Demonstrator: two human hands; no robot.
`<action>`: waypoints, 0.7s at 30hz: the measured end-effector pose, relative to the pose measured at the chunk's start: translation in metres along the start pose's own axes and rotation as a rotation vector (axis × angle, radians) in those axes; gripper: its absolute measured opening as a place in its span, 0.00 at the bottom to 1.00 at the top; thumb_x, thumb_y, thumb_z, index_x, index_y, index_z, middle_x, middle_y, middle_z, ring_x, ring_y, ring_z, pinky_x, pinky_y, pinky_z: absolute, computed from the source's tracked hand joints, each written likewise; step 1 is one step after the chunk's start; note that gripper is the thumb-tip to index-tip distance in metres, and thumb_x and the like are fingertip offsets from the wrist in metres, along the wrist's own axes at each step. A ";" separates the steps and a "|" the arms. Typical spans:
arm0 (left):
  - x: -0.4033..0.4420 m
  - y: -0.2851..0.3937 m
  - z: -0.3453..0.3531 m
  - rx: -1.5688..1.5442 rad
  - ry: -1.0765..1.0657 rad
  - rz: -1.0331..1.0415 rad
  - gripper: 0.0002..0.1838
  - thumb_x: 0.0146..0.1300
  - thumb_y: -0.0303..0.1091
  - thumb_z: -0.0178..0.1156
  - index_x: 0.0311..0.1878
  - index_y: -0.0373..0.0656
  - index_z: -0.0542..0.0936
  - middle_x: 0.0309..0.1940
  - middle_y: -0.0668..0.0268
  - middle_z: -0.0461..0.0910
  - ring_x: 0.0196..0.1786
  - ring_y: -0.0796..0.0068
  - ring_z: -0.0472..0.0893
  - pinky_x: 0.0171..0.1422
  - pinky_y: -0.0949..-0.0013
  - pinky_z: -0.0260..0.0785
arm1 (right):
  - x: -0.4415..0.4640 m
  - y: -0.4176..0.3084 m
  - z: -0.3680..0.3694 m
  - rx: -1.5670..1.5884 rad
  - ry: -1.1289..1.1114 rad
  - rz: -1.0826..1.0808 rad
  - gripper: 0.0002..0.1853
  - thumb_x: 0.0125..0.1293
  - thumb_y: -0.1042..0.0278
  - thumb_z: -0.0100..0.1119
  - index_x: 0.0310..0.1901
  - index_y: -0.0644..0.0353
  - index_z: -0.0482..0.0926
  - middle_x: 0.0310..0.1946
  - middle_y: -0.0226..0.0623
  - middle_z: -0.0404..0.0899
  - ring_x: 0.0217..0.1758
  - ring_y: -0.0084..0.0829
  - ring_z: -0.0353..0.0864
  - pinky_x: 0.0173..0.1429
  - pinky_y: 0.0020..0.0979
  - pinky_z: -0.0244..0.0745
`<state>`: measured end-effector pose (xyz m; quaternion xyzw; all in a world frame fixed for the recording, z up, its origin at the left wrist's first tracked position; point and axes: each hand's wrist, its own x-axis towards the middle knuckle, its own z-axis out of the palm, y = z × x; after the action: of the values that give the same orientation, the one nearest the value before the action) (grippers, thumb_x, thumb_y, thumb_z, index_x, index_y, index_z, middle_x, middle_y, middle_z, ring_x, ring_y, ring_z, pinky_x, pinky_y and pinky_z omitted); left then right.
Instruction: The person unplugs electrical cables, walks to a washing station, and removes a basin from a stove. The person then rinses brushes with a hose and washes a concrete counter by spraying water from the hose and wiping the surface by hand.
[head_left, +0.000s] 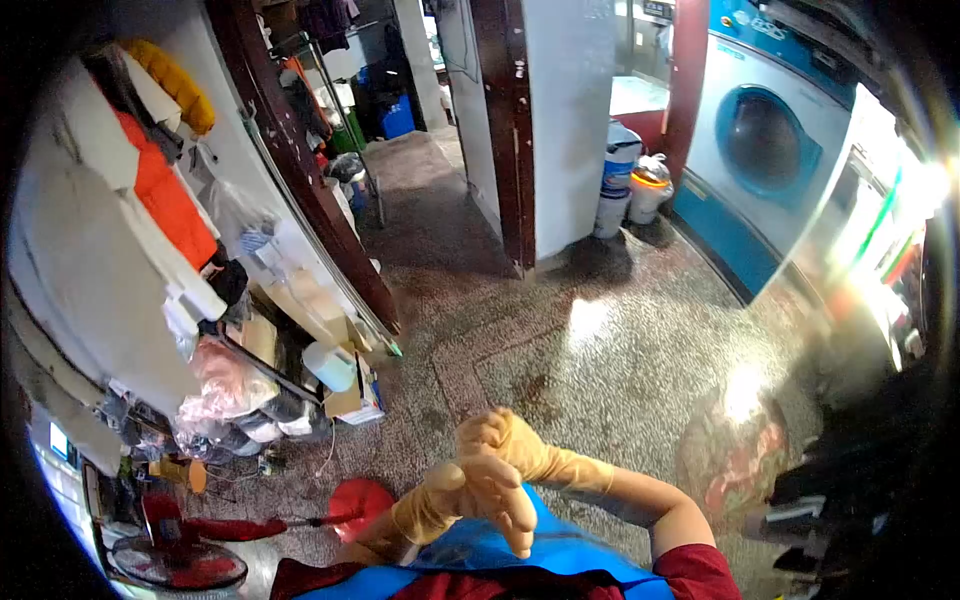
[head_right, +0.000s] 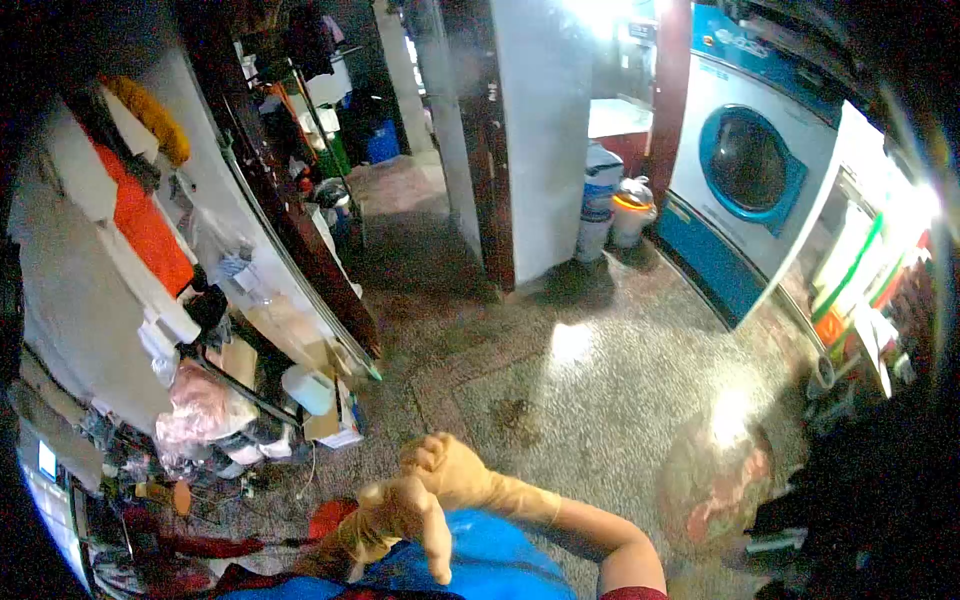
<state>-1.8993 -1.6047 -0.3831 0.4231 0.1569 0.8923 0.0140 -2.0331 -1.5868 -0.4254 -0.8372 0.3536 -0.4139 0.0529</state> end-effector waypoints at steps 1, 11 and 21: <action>-0.003 0.023 -0.012 0.037 0.110 -0.040 0.45 0.71 0.52 0.54 0.79 0.40 0.43 0.63 0.23 0.62 0.61 0.26 0.71 0.64 0.34 0.66 | 0.000 0.029 0.018 0.178 -0.030 0.061 0.15 0.54 0.60 0.63 0.44 0.50 0.80 0.42 0.34 0.78 0.49 0.38 0.78 0.48 0.37 0.72; 0.050 0.295 -0.113 0.375 0.249 0.243 0.47 0.72 0.60 0.50 0.80 0.60 0.33 0.70 0.40 0.64 0.67 0.42 0.72 0.68 0.46 0.66 | 0.148 0.233 -0.047 1.288 0.298 0.781 0.21 0.74 0.68 0.55 0.66 0.59 0.67 0.64 0.39 0.70 0.69 0.32 0.67 0.76 0.36 0.58; 0.031 0.530 -0.257 0.321 0.575 0.561 0.46 0.63 0.72 0.50 0.79 0.77 0.41 0.77 0.50 0.55 0.69 0.39 0.69 0.75 0.34 0.52 | 0.237 0.514 0.030 0.848 0.011 0.228 0.24 0.67 0.85 0.58 0.64 0.57 0.73 0.57 0.37 0.77 0.63 0.32 0.74 0.61 0.34 0.71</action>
<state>-2.0570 -2.1726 -0.3571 0.1804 0.1701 0.9074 -0.3393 -2.1963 -2.1260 -0.4849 -0.6951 0.2427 -0.5182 0.4353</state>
